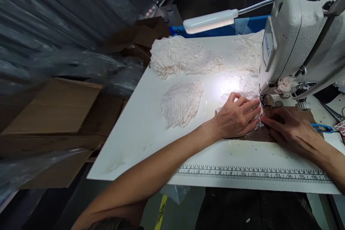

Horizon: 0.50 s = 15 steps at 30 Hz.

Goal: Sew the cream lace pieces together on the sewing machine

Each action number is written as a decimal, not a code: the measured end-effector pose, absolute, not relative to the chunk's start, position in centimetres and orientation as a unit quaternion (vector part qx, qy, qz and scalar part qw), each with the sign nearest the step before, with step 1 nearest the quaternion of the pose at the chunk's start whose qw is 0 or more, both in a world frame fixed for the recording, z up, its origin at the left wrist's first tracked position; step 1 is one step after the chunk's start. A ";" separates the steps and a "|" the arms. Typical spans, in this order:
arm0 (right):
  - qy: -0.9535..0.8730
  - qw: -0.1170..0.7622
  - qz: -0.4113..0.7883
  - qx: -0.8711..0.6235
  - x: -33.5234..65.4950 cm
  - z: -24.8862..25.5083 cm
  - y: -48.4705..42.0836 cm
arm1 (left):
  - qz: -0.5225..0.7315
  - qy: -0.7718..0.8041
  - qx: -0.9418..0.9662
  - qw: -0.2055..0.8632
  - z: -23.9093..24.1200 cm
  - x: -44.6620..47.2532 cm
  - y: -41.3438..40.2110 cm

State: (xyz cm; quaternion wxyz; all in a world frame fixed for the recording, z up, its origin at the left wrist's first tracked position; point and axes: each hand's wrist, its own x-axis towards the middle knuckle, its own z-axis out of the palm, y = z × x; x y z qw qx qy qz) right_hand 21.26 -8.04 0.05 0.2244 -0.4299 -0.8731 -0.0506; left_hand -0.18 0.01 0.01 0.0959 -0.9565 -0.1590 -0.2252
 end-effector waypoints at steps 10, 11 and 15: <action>-0.879 0.201 -0.058 -0.428 21.0 0.8 -8.0 | -0.234 -0.172 -0.956 0.047 -0.4 -0.4 0.3; -0.880 0.202 -0.058 -0.426 21.0 0.8 -8.0 | -0.234 -0.172 -0.956 0.045 -0.4 -0.4 0.3; -0.879 0.204 -0.045 -0.428 21.2 0.7 -7.9 | -0.241 -0.168 -0.955 0.045 -0.5 -0.4 0.3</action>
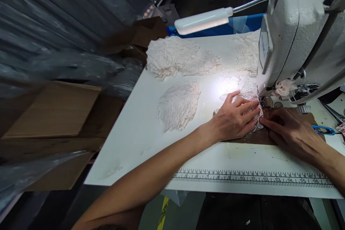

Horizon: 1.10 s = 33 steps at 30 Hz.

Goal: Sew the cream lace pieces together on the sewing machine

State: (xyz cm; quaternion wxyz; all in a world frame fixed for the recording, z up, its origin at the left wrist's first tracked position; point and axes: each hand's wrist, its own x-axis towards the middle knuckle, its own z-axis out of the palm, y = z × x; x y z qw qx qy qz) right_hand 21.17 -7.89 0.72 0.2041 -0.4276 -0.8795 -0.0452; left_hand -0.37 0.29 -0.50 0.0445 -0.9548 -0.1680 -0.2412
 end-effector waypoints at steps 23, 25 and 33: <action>-0.857 0.214 -0.014 -0.469 20.9 0.3 -8.1 | -0.220 -0.172 -0.960 0.021 -0.4 -0.2 0.6; -0.854 0.229 0.000 -0.467 21.2 0.4 -7.9 | -0.215 -0.174 -0.961 0.020 -0.4 -0.3 0.6; -0.868 0.220 -0.009 -0.445 21.7 0.2 -7.5 | -0.223 -0.163 -0.959 0.059 -0.5 -0.4 0.4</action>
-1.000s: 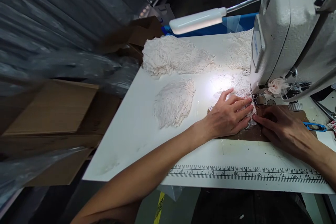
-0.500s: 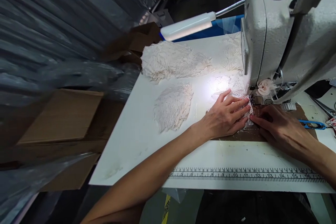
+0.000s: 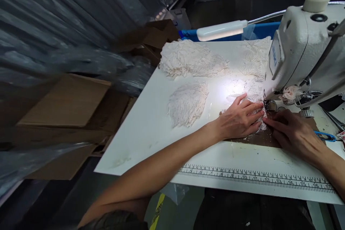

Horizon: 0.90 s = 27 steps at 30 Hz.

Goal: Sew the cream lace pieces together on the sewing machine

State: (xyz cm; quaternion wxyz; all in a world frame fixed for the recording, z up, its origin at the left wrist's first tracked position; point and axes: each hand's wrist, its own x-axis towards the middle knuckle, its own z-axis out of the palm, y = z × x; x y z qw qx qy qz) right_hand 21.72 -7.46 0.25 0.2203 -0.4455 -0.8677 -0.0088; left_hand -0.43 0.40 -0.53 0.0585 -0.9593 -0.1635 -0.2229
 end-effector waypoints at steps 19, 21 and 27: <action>-0.854 0.228 -0.008 -0.467 21.5 0.1 -7.8 | -0.191 -0.144 -0.970 0.031 0.0 -0.4 0.8; -0.852 0.235 -0.011 -0.467 21.6 0.1 -7.8 | -0.194 -0.155 -0.968 0.028 -0.1 -0.3 0.6; -0.853 0.233 -0.030 -0.465 21.5 0.0 -7.7 | -0.189 -0.165 -0.967 0.032 -0.2 -0.2 0.4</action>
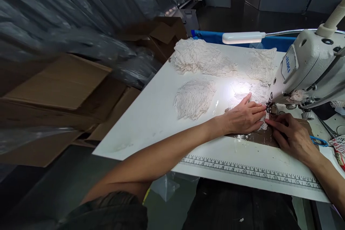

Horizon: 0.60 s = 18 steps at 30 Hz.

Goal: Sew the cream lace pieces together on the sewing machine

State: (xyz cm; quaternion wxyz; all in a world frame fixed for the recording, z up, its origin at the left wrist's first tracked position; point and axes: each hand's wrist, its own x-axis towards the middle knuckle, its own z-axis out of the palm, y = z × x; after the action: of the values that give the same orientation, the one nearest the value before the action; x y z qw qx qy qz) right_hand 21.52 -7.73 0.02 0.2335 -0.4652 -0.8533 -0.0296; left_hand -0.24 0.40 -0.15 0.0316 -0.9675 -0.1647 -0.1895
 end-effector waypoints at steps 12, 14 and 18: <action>-0.863 0.194 -0.034 -0.466 21.8 0.2 -7.8 | -0.167 -0.159 -0.970 0.083 0.7 -0.1 0.5; -0.864 0.195 -0.037 -0.463 21.7 0.1 -7.8 | -0.163 -0.164 -0.970 0.081 0.8 -0.1 0.4; -0.864 0.192 -0.043 -0.463 21.5 0.1 -7.7 | -0.166 -0.169 -0.968 0.083 0.8 0.0 0.3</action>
State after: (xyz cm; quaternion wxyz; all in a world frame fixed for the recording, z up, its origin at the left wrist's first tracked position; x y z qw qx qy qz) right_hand 21.54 -7.72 0.13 0.1917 -0.4631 -0.8643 -0.0425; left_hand 0.03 0.35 0.79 0.0830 -0.9680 -0.1690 -0.1657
